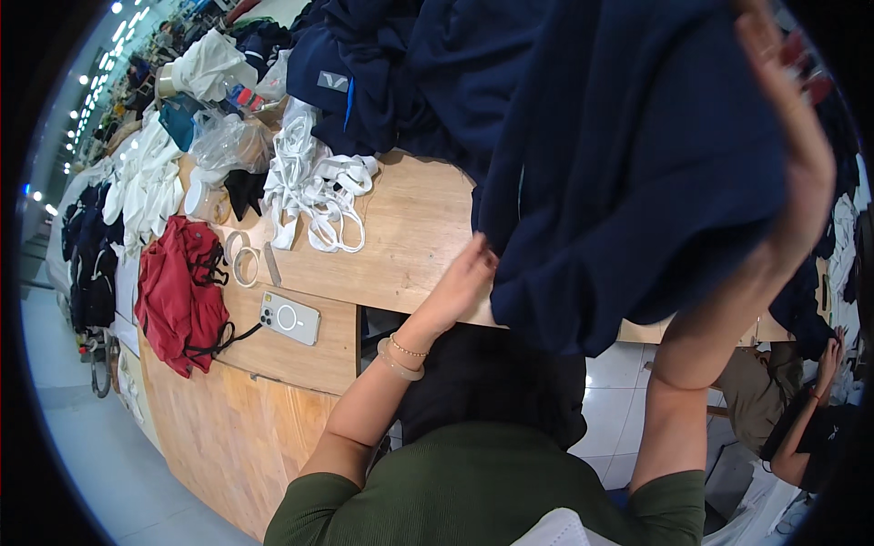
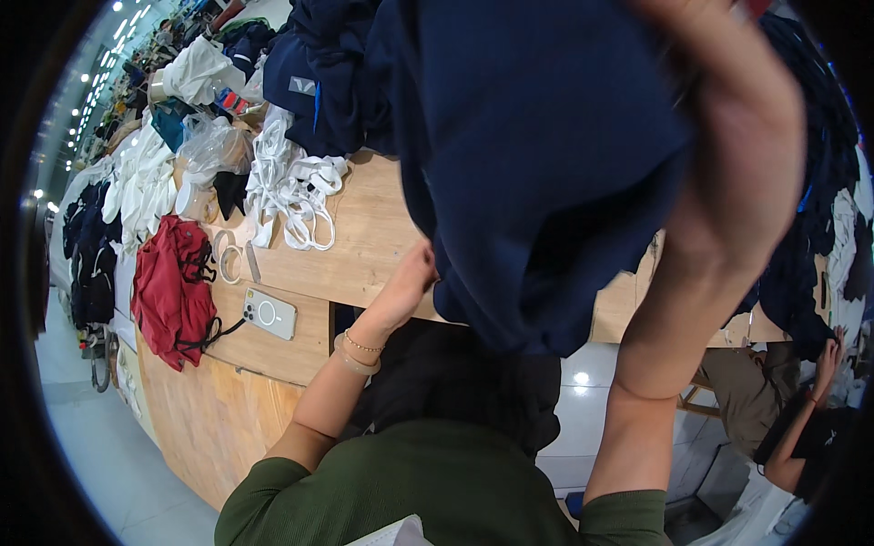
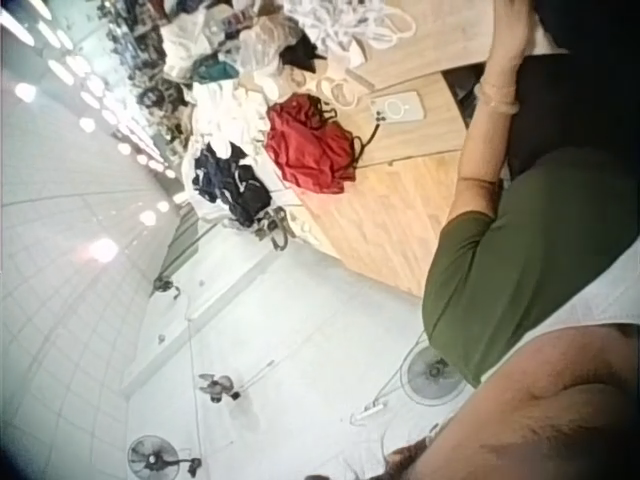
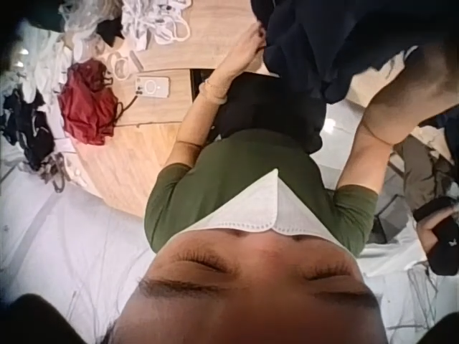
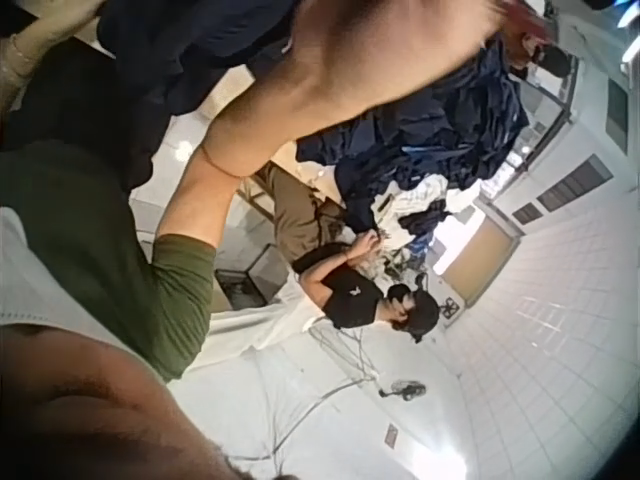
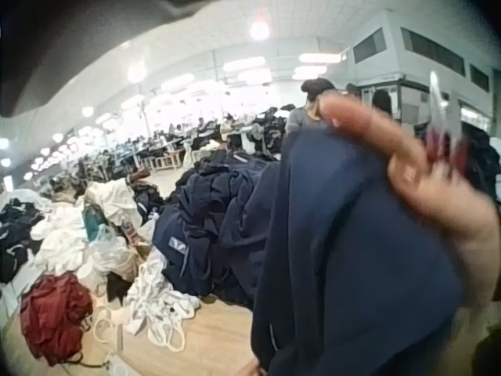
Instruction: The recorder uses thread snips to trim excess threads from blue athletic garments on a factory workbench.
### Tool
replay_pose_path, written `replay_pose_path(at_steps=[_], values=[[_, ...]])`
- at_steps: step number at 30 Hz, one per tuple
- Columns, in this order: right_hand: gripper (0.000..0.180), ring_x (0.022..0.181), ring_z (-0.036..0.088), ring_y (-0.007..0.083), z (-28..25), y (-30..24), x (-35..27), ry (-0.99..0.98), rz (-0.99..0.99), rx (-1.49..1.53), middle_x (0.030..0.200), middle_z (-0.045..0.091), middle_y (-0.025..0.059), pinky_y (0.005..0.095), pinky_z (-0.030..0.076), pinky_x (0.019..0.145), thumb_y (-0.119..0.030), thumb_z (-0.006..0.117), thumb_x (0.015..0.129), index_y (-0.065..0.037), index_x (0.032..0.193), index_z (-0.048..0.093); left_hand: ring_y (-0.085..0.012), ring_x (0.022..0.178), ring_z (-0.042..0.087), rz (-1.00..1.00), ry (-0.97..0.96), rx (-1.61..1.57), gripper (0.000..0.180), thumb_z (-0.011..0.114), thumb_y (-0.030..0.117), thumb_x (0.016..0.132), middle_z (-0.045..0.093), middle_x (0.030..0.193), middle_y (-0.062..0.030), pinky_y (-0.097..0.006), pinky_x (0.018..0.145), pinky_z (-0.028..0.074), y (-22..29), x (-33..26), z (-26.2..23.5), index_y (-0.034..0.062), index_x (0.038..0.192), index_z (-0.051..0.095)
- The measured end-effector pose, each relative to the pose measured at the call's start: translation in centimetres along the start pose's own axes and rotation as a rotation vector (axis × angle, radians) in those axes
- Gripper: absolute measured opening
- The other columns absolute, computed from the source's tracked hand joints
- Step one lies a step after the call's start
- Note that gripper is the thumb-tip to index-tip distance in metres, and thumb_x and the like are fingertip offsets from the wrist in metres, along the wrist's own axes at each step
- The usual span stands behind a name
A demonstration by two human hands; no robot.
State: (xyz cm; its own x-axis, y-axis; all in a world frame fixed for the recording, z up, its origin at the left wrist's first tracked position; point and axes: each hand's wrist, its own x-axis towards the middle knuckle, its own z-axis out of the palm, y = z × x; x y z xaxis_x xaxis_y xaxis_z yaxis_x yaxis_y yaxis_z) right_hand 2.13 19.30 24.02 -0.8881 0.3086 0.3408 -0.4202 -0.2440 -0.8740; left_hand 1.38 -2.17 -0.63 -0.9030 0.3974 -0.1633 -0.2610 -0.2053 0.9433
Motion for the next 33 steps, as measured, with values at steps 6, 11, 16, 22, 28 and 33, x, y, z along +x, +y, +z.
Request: replay_pose_path(at_steps=[6, 11, 16, 22, 28, 33], values=[[0.037, 0.112, 0.06, 0.017, 1.8, 3.5, -5.7, 0.033, 0.0, -0.063, 0.116, 0.064, 0.0157, 0.0291, 0.047, 0.097, -0.017, 0.053, 0.097, 0.008, 0.125, 0.054, -0.0089, 0.095, 0.053, 0.182, -0.131, -0.263, 0.025, 0.06, 0.008, 0.091, 0.056, 0.098, 0.0007, -0.026, 0.089, 0.043, 6.7, -0.6, -3.0, 0.0038, 0.116, 0.057], [0.04, 0.115, 0.057, 0.0158, -0.4, 5.5, -10.3, 0.137, 0.011, -0.178, 0.119, 0.063, 0.0155, 0.0288, 0.041, 0.102, -0.017, 0.056, 0.095, 0.007, 0.127, 0.054, -0.0065, 0.085, 0.058, 0.616, 0.229, 0.221, 0.024, 0.057, 0.007, 0.095, 0.063, 0.092, 0.0003, -0.019, 0.079, 0.045, 15.7, -1.1, -9.2, -0.0002, 0.117, 0.059], [0.042, 0.119, 0.051, 0.0133, -11.4, 12.9, -8.1, 0.199, 0.24, -0.354, 0.129, 0.059, 0.0098, 0.0269, 0.029, 0.109, -0.004, 0.064, 0.083, 0.003, 0.125, 0.06, -0.0097, 0.076, 0.056, 0.407, 0.373, 1.078, 0.032, 0.066, 0.002, 0.086, 0.062, 0.086, -0.0012, -0.024, 0.071, 0.046, 11.0, 2.3, -15.5, 0.0054, 0.117, 0.063], [0.035, 0.091, 0.051, 0.0044, -11.6, 16.9, -10.9, 0.327, 0.387, -0.237, 0.111, 0.061, 0.0019, 0.0182, 0.037, 0.09, -0.01, 0.063, 0.09, 0.0, 0.123, 0.061, -0.0144, 0.08, 0.06, 0.513, 0.38, 0.832, 0.016, 0.063, -0.002, 0.084, 0.064, 0.094, -0.007, -0.025, 0.072, 0.047, 4.9, 2.2, -5.1, 0.0006, 0.1, 0.066], [0.031, 0.086, 0.05, 0.0032, -9.9, 15.7, -10.7, 0.399, 0.297, -0.261, 0.101, 0.06, -0.0008, 0.0171, 0.037, 0.082, -0.013, 0.064, 0.092, -0.002, 0.121, 0.061, -0.0155, 0.078, 0.06, 0.608, -0.063, 0.677, 0.019, 0.07, -0.002, 0.08, 0.064, 0.099, -0.0056, -0.023, 0.059, 0.047, 4.4, 2.1, 5.7, 0.0045, 0.097, 0.068], [0.032, 0.083, 0.051, 0.001, -9.1, 14.2, -10.9, 0.355, 0.341, -0.149, 0.102, 0.062, -0.0002, 0.0157, 0.039, 0.079, -0.01, 0.063, 0.092, -0.002, 0.123, 0.059, -0.0164, 0.085, 0.064, 0.616, -0.186, 0.703, 0.024, 0.07, -0.001, 0.081, 0.066, 0.104, -0.0077, -0.023, 0.065, 0.05, 4.1, 3.9, 8.1, 0.0039, 0.105, 0.069]])
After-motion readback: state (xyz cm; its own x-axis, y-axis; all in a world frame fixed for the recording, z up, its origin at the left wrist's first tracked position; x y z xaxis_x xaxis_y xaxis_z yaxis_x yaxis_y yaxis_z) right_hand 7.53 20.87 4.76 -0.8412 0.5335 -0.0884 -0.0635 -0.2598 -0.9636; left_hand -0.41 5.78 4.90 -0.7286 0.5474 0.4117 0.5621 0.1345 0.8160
